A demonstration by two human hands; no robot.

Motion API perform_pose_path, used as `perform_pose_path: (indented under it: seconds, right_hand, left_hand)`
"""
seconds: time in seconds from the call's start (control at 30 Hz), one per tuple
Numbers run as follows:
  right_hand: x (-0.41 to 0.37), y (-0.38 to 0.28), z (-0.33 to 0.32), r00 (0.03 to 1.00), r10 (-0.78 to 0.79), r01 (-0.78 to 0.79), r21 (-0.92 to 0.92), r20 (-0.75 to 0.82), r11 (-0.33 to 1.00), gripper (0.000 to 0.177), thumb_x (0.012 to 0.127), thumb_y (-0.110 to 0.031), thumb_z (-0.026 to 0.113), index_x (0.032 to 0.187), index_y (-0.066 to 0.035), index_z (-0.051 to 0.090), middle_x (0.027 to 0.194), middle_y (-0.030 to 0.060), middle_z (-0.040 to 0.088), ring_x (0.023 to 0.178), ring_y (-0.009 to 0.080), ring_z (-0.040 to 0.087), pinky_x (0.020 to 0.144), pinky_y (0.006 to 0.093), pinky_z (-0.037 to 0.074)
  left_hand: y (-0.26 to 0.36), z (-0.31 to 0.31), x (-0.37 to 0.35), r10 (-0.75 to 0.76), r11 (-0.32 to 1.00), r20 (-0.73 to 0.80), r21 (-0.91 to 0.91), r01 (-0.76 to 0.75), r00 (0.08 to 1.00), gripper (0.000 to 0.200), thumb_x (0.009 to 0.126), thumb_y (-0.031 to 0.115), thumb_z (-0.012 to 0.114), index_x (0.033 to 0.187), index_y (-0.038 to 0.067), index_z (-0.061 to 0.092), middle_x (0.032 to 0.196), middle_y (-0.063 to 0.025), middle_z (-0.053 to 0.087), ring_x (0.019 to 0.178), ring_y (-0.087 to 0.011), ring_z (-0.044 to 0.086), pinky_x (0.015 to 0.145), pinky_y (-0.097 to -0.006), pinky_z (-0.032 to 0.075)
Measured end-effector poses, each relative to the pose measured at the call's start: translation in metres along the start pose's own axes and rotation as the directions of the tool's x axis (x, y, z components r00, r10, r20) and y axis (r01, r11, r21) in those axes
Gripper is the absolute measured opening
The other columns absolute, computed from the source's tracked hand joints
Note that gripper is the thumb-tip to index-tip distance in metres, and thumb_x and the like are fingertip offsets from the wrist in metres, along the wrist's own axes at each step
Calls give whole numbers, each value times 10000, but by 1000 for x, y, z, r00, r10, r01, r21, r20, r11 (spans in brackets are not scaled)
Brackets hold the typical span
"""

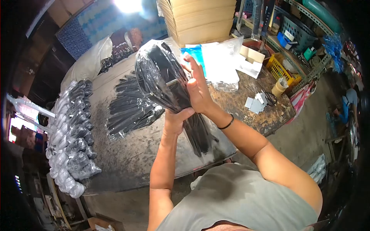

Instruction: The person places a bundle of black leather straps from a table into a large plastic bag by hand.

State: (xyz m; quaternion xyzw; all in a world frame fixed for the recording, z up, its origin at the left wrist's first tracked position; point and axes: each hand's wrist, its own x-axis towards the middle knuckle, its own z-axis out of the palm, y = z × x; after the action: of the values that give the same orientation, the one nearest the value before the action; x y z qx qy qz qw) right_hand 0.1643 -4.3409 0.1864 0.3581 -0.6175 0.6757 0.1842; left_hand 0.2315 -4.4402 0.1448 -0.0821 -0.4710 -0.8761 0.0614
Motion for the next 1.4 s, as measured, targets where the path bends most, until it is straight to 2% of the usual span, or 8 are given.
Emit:
perform_pose_path:
  seconds: [0.13,0.3,0.67,0.8,0.87,1.0,1.1,1.4]
  right_hand:
    - [3,10,-3,990,-121,108,-150,-74,983,862,869,-678,242,1369,25,257,1319,189,319,1160,303,423,1004,438,307]
    - [4,10,-12,987,20,-21,-3,-161,1000,819,886,-654,252,1317,39,318,1265,175,385,1154,273,415,1008,403,308]
    - [-12,5,-72,987,47,-75,-177,-156,981,558,975,-441,288,1254,20,431,1141,133,485,1074,212,461,960,349,343]
    - [-42,-29,-112,908,419,-412,-239,-26,879,655,873,-488,525,1265,27,426,1160,154,513,1103,240,486,940,372,379]
    - [-55,-20,-113,968,47,68,-438,245,896,843,768,-514,645,1339,27,342,1194,202,514,1143,307,483,954,416,372]
    - [-61,-16,-84,958,-38,202,-580,283,789,977,713,-513,677,1377,48,232,1143,240,543,1001,361,570,838,425,461]
    - [-67,-22,-64,895,389,-299,-353,219,887,912,671,-302,724,1380,16,248,1060,269,570,925,380,599,784,383,490]
    - [-61,-8,-72,780,554,-511,-215,293,833,735,699,-206,709,1317,-12,362,1124,208,580,1025,302,590,846,355,470]
  left_hand:
    - [-4,-1,4,34,999,-25,14,-34,999,540,673,-26,694,1181,25,517,1076,-38,588,970,-169,571,861,-303,458]
    - [-5,2,11,49,998,-70,-34,-51,996,545,676,-35,682,1187,23,502,1080,-41,577,984,-171,560,871,-297,448]
    - [-1,21,33,30,1000,-59,4,-30,998,453,685,13,680,1113,19,533,992,-59,589,867,-186,588,787,-314,496]
    - [8,14,44,131,991,-12,-6,-132,991,433,724,147,709,1080,-24,534,916,-115,610,748,-218,620,646,-316,532]
    - [16,15,44,148,989,56,-30,-146,987,479,712,196,731,1093,-19,536,922,-107,613,780,-218,621,679,-323,534]
    - [20,24,50,140,989,65,-59,-136,988,491,681,163,726,1089,-22,526,883,-117,615,761,-241,627,686,-336,543]
    - [21,29,50,147,987,94,58,-153,985,475,716,185,722,1109,-3,535,960,-98,611,846,-204,612,738,-322,528]
    - [17,45,57,258,957,-82,157,-243,963,447,722,4,674,1141,36,522,991,-74,589,870,-193,602,764,-336,527]
